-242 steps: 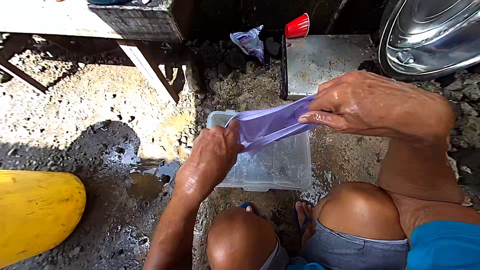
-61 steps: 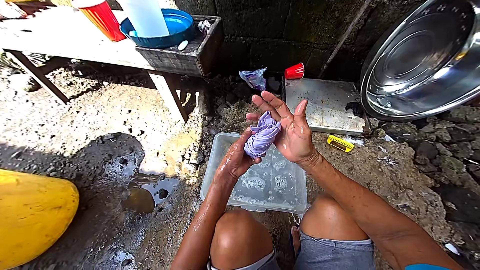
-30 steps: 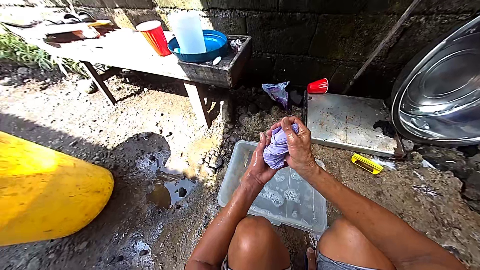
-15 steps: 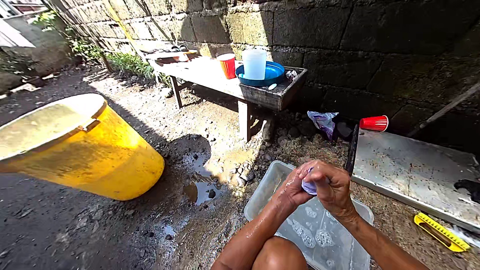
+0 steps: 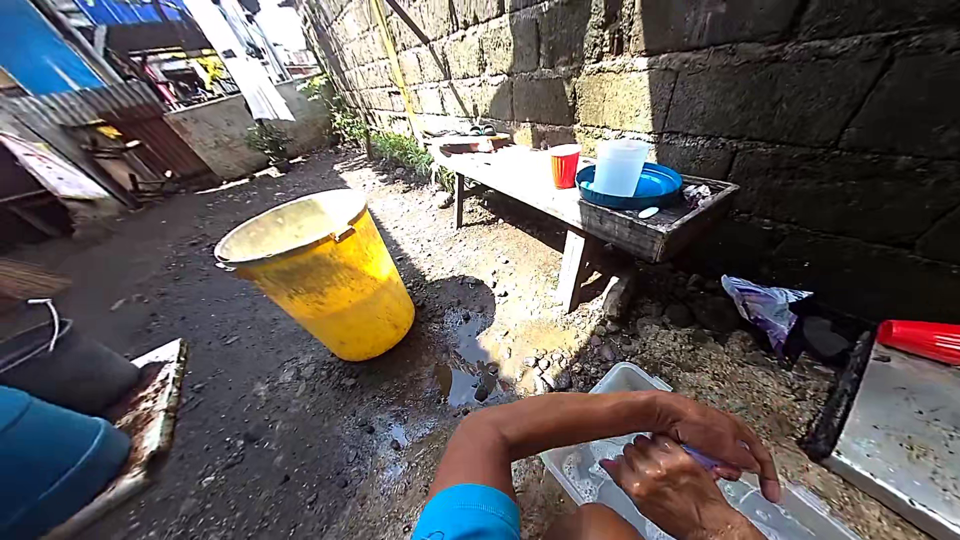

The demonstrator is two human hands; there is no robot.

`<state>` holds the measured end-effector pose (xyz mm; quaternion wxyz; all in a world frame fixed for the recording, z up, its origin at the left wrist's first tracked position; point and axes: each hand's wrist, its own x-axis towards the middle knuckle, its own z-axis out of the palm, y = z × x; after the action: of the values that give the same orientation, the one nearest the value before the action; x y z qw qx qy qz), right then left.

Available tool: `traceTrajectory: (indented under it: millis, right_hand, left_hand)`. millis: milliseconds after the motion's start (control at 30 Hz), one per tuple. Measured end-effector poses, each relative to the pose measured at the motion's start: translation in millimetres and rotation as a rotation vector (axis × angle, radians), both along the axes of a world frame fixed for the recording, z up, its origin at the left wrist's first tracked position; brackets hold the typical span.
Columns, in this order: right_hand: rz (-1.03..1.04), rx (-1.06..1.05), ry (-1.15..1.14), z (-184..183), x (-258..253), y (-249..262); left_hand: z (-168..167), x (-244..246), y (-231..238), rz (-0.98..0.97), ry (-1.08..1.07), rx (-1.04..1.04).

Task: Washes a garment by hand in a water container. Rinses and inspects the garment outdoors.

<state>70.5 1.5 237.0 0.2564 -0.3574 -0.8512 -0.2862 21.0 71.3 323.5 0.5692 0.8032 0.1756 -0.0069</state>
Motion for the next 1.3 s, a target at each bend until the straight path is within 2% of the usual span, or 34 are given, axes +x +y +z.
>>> traceTrajectory:
  millis: [67, 167, 233, 267, 367, 433, 533, 567, 600, 633, 667, 733, 800, 867, 967, 1067, 1133, 1200, 1300]
  right_hand:
    - [-0.098, -0.144, -0.034, -5, 2, -3]
    - [-0.195, -0.506, -0.001, -2, 5, -6]
    - [-0.191, -0.546, 0.009, -14, 13, -4]
    - [-0.188, -0.498, 0.007, -21, 16, -4]
    - [-0.153, -0.435, 0.013, -36, 26, -2]
    - [-0.131, -0.638, 0.034, -37, 29, -5]
    - [-0.184, -1.098, 0.300, -40, 31, -10]
    - [-0.239, -1.259, 0.221, -29, 33, -5]
    - [-0.222, -1.242, 0.119, -40, 39, 0]
    - [-0.164, -1.129, -0.002, -54, 43, 3]
    - [-0.094, -0.969, -0.053, -60, 44, 2]
    - [0.004, -0.744, -0.055, -45, 48, -2]
    - [0.033, -0.562, 0.038, -31, 56, -2]
    - [-0.023, -0.540, 0.187, -18, 69, 0]
    - [-0.257, -0.560, 0.485, 0, 87, 3]
    - [-0.453, -0.694, 0.690, 3, 101, 2]
    - [-0.502, -0.888, 0.824, -6, 109, -4]
    - [-0.493, -1.022, 0.959, -14, 116, -12]
    - [-0.473, -0.922, 0.982, -20, 124, -13]
  left_hand:
    - [-7, 17, 12, -0.113, 0.163, 0.155]
    - [-20, 42, 19, -0.205, 0.324, 0.377]
    - [-26, 50, 16, -0.224, 0.380, 0.518]
    - [-26, 51, 13, -0.215, 0.389, 0.556]
    - [-24, 51, 2, -0.144, 0.452, 0.594]
    - [-39, 59, -5, -0.067, 0.522, 0.604]
    - [-83, 79, -14, 0.080, 0.541, 0.541]
    - [-96, 85, -9, 0.086, 0.499, 0.509]
    - [-109, 88, 1, 0.050, 0.414, 0.467]
    - [-116, 85, 12, 0.029, 0.320, 0.362]
    - [-118, 73, 24, 0.037, 0.255, 0.203]
    - [-129, 54, 52, 0.149, 0.181, -0.211]
    - [-123, 36, 67, 0.327, 0.072, -0.580]
    - [-121, 20, 75, 0.531, -0.127, -0.787]
    - [-124, 4, 86, 0.725, -0.541, -1.012]
    - [-105, -5, 95, 0.751, -0.871, -1.102]
    - [-101, -6, 99, 0.677, -0.888, -1.052]
    - [-112, -7, 101, 0.592, -0.714, -0.906]
    - [-133, -2, 91, 0.317, -0.236, -0.682]
